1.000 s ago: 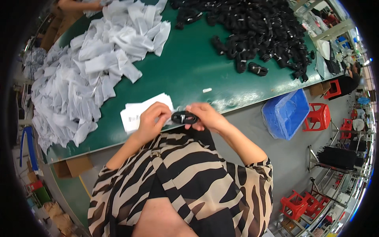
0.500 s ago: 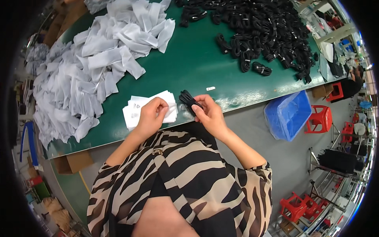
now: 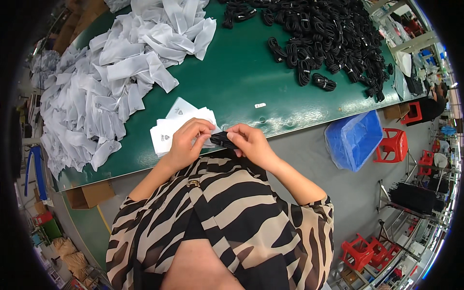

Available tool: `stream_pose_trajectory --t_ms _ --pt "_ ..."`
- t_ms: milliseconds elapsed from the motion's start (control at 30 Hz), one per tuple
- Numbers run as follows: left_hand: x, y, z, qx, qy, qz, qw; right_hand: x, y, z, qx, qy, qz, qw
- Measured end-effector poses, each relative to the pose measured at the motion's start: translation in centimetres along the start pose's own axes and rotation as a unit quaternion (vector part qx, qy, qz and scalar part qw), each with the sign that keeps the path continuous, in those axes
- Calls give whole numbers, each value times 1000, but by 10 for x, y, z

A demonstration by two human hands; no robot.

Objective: Insert black plastic components into white paper sleeves at a factory workbench.

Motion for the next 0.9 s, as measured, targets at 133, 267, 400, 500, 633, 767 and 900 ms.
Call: stream_pose_trajectory --t_ms 133,267,400,500,633,767,900 --pt "3 1 12 43 -74 -4 996 -2 -5 3 136 -77 13 988" --pt "11 9 16 60 -58 23 996 5 -10 -36 -194 331 48 922" --pt "17 16 23 55 -38 24 997 16 -10 -41 -164 267 97 945" --pt "25 29 11 8 36 22 999 21 -14 -68 -201 480 20 854" --pt "30 31 15 -21 52 4 998 32 -8 -62 -160 407 65 897" --pt "38 37 10 -117 83 -18 989 38 -17 -70 -189 432 93 877" --pt "57 59 14 -202 52 -7 978 47 -6 -82 -217 431 78 873"
Point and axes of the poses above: each hand's wrist, its own x-axis towards the middle knuckle, its own y-axis out of the back of the hand, z = x × y, the point moved 5 cm from there along x, towards the middle knuckle, and after that the axes turned 12 degrees about y, right-handed, at the moved point
